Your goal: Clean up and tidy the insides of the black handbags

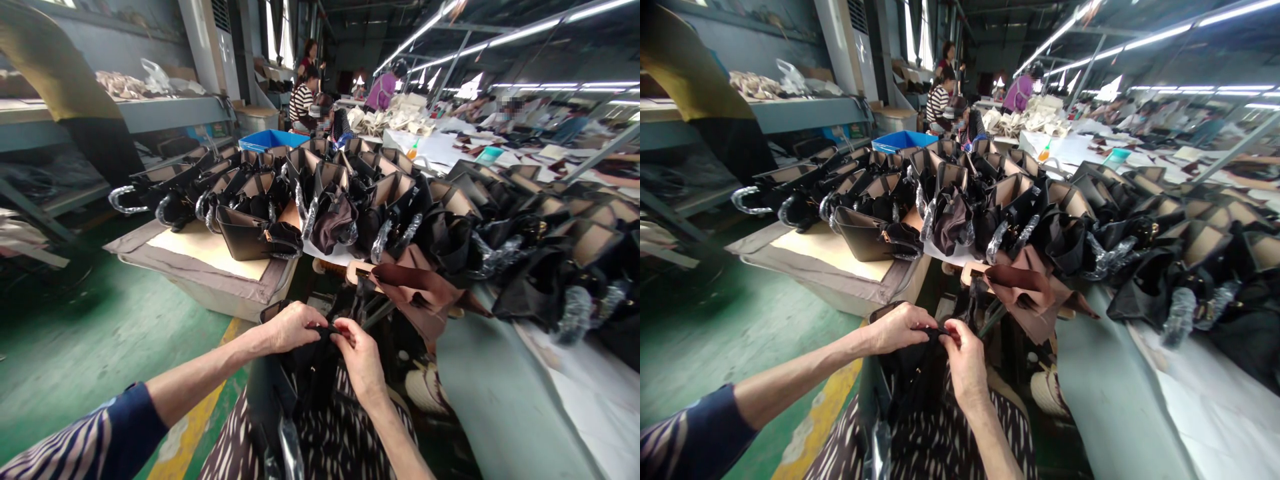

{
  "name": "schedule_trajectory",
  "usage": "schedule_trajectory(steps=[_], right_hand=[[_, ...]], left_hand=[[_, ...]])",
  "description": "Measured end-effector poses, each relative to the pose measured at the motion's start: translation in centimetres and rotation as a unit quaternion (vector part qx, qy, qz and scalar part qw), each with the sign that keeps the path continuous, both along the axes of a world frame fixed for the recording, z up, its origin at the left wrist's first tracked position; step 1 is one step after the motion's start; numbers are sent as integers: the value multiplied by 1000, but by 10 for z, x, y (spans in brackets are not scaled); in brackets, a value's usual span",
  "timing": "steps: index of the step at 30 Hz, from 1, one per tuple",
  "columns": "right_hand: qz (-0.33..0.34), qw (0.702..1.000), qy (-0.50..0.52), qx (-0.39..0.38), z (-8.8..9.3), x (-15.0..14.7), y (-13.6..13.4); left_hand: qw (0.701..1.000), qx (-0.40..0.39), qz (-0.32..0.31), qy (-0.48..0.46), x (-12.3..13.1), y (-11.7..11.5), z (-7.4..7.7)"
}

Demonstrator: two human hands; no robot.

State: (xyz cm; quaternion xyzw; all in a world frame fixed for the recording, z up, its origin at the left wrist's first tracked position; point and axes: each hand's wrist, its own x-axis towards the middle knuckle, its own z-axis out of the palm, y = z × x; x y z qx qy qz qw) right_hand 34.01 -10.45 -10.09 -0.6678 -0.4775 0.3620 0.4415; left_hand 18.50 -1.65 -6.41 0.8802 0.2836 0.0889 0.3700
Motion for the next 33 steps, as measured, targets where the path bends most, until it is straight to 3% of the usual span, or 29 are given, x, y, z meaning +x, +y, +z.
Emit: schedule_trajectory(steps=[7, 11, 18, 33], right_hand=[[55, 998, -33, -4, 12, -3, 5], [43, 997, -53, -43, 18, -7, 11], [93, 986, -123, -71, 30, -12, 14], [89, 990, -102, -47, 28, -18, 10]], left_hand=[[998, -48, 36, -5, 0, 3, -4], [997, -52, 54, -1, -1, 4, -6], [996, -38, 77, 11, -4, 7, -15], [993, -18, 109, 38, -18, 16, -22]])
